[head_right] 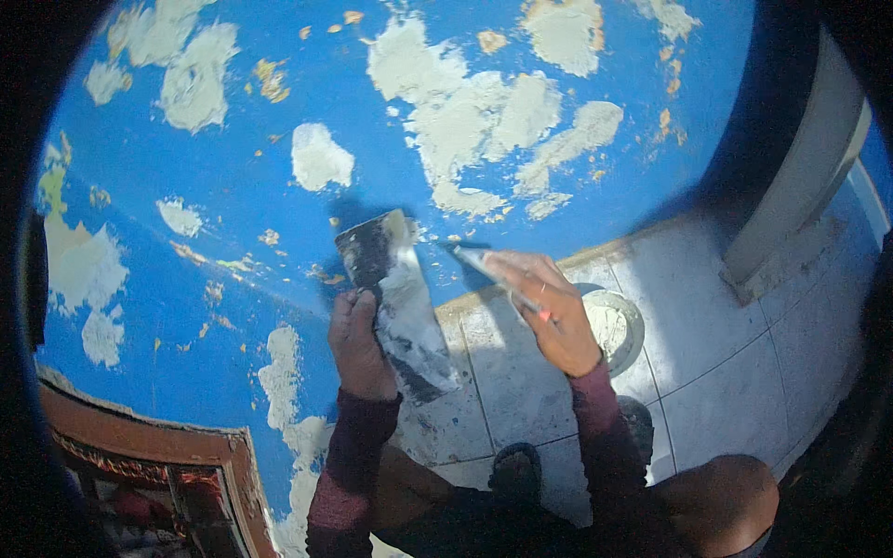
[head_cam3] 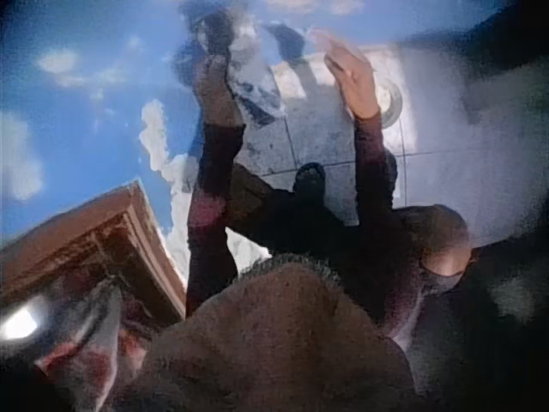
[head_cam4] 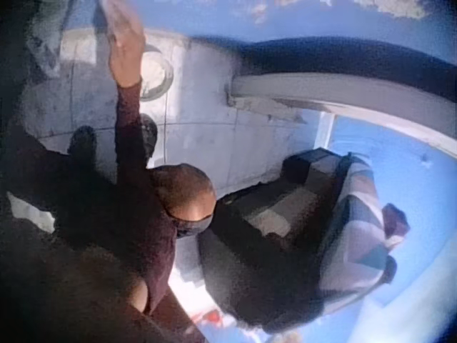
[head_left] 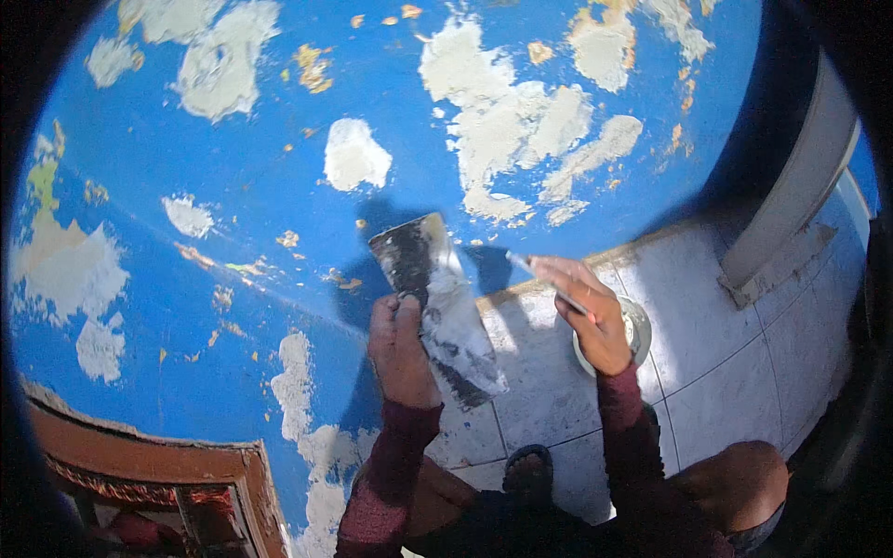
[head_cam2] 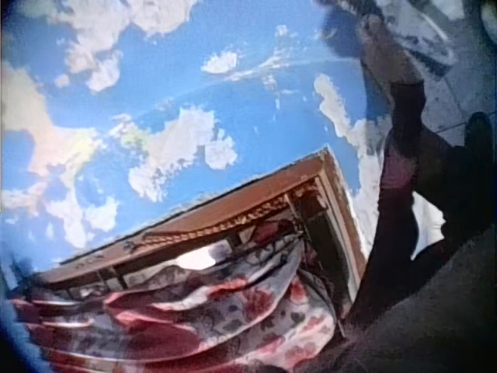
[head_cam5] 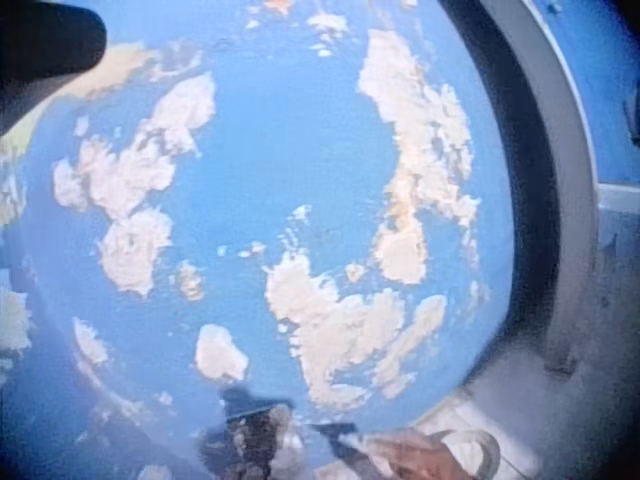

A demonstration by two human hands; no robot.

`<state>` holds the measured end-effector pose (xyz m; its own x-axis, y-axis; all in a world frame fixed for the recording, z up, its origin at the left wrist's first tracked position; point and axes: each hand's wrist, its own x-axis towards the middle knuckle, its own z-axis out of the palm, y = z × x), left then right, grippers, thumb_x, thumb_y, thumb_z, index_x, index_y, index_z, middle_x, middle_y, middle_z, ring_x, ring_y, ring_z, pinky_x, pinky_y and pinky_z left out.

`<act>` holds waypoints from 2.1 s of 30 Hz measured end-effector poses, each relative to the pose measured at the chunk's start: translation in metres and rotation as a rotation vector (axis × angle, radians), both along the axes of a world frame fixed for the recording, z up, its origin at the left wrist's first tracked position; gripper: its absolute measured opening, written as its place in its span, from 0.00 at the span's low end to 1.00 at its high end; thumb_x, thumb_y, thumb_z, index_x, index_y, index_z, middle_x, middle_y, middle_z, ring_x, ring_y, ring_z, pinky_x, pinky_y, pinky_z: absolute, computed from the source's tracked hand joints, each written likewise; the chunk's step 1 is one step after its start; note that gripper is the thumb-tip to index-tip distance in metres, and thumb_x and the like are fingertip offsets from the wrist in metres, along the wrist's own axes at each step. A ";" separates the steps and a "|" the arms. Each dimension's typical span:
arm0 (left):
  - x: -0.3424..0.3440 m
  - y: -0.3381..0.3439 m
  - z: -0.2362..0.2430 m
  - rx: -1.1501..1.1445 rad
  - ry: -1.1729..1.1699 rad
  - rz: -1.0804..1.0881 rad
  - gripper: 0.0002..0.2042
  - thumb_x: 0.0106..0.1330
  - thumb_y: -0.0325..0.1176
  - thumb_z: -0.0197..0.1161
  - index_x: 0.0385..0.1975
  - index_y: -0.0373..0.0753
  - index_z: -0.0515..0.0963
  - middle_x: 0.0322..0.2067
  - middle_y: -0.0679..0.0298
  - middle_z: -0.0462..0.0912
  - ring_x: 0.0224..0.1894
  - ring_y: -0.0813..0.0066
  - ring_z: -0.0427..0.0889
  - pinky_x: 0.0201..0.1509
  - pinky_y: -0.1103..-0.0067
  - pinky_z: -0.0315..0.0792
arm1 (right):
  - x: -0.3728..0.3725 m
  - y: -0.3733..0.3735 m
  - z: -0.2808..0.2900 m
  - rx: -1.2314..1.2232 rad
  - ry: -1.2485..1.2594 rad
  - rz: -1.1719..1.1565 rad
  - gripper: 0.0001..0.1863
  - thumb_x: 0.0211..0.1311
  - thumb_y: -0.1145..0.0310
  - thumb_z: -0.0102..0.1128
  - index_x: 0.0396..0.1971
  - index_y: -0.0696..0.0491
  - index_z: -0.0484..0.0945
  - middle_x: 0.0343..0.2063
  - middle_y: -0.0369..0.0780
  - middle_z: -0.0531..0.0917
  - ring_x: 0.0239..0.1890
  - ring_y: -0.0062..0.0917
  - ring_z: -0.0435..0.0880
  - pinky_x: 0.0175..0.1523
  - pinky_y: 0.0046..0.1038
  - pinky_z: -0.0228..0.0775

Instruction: The person scoops white plaster from a bucket using a trowel and applies it to a blue wall with peeling paint. They repeatedly transfer plaster from the bucket to a larger trowel and smooth it onto the wall surface.

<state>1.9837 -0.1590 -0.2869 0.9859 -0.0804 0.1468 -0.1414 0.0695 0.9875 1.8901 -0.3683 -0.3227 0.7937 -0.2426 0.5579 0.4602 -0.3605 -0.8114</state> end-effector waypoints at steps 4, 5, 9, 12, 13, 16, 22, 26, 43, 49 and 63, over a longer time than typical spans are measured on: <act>-0.002 -0.001 -0.002 0.039 0.037 -0.003 0.09 0.70 0.34 0.54 0.37 0.34 0.72 0.28 0.73 0.67 0.32 0.85 0.64 0.36 0.82 0.63 | -0.007 0.010 0.043 -0.437 -0.046 0.052 0.24 0.57 0.78 0.51 0.55 0.49 0.78 0.57 0.38 0.77 0.56 0.35 0.74 0.59 0.35 0.65; -0.004 -0.003 -0.001 0.040 0.017 0.000 0.09 0.70 0.34 0.54 0.37 0.34 0.72 0.28 0.73 0.66 0.32 0.85 0.63 0.36 0.82 0.63 | -0.007 0.016 0.050 -0.497 -0.030 0.019 0.26 0.54 0.79 0.52 0.55 0.48 0.78 0.57 0.37 0.77 0.55 0.35 0.74 0.57 0.35 0.66; -0.006 -0.002 0.001 0.028 -0.009 0.026 0.09 0.70 0.34 0.53 0.36 0.34 0.70 0.29 0.71 0.67 0.32 0.84 0.63 0.36 0.82 0.62 | -0.002 0.036 0.061 -0.683 -0.025 -0.065 0.32 0.43 0.82 0.56 0.55 0.46 0.78 0.55 0.33 0.78 0.53 0.33 0.75 0.50 0.33 0.66; -0.002 0.002 0.000 0.096 -0.087 0.094 0.09 0.70 0.34 0.52 0.36 0.33 0.70 0.29 0.68 0.68 0.32 0.82 0.64 0.37 0.81 0.63 | -0.002 0.048 0.060 -0.773 0.005 -0.050 0.32 0.43 0.82 0.57 0.53 0.46 0.78 0.55 0.32 0.78 0.52 0.31 0.75 0.48 0.31 0.65; -0.001 0.002 0.000 0.134 -0.128 0.122 0.09 0.70 0.34 0.52 0.35 0.33 0.69 0.29 0.67 0.69 0.33 0.81 0.65 0.38 0.80 0.64 | -0.002 0.050 0.059 -0.803 0.013 -0.044 0.31 0.43 0.82 0.57 0.53 0.46 0.79 0.54 0.31 0.79 0.51 0.31 0.75 0.47 0.31 0.64; -0.004 -0.006 0.002 0.174 -0.115 0.069 0.10 0.68 0.35 0.53 0.38 0.33 0.72 0.32 0.67 0.75 0.35 0.82 0.69 0.42 0.81 0.66 | -0.010 0.042 0.060 -0.881 0.052 -0.045 0.31 0.42 0.80 0.59 0.53 0.45 0.79 0.54 0.31 0.78 0.50 0.30 0.75 0.47 0.32 0.66; 0.011 0.024 0.006 0.173 -0.144 0.173 0.09 0.69 0.34 0.50 0.34 0.34 0.71 0.29 0.68 0.72 0.31 0.80 0.69 0.37 0.79 0.67 | -0.021 0.014 0.044 -0.413 0.210 0.353 0.25 0.44 0.79 0.57 0.47 0.49 0.83 0.46 0.38 0.84 0.48 0.35 0.79 0.53 0.33 0.69; 0.003 0.008 0.029 -0.200 0.032 0.078 0.06 0.68 0.32 0.51 0.35 0.35 0.72 0.30 0.68 0.74 0.32 0.80 0.73 0.39 0.80 0.70 | -0.040 -0.053 -0.068 0.746 0.260 0.165 0.12 0.62 0.68 0.55 0.42 0.58 0.80 0.38 0.41 0.85 0.47 0.29 0.81 0.46 0.34 0.73; -0.009 0.041 0.038 -0.308 0.026 -0.065 0.07 0.71 0.31 0.49 0.40 0.35 0.71 0.36 0.63 0.78 0.35 0.76 0.80 0.39 0.78 0.77 | 0.008 0.031 -0.124 1.770 0.130 0.662 0.34 0.68 0.46 0.37 0.68 0.52 0.58 0.65 0.51 0.66 0.65 0.50 0.66 0.43 0.41 0.70; -0.010 0.048 0.043 -0.358 0.118 -0.040 0.09 0.71 0.31 0.49 0.44 0.35 0.71 0.37 0.62 0.78 0.36 0.76 0.80 0.40 0.78 0.77 | 0.011 0.040 -0.121 1.794 0.106 0.678 0.35 0.68 0.44 0.38 0.68 0.51 0.57 0.66 0.50 0.63 0.66 0.52 0.63 0.43 0.40 0.71; -0.015 0.051 0.045 -0.308 0.138 -0.066 0.11 0.72 0.36 0.47 0.44 0.35 0.72 0.38 0.62 0.78 0.38 0.75 0.80 0.43 0.77 0.76 | 0.044 0.039 -0.135 0.756 0.125 -0.035 0.37 0.58 0.64 0.63 0.68 0.50 0.58 0.59 0.46 0.68 0.59 0.36 0.71 0.53 0.37 0.72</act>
<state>1.9686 -0.1084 -0.2424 0.9924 -0.1168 0.0397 0.0067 0.3717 0.9283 1.9344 -0.3290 -0.4581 0.8249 -0.5485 0.1366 0.3471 0.3008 -0.8883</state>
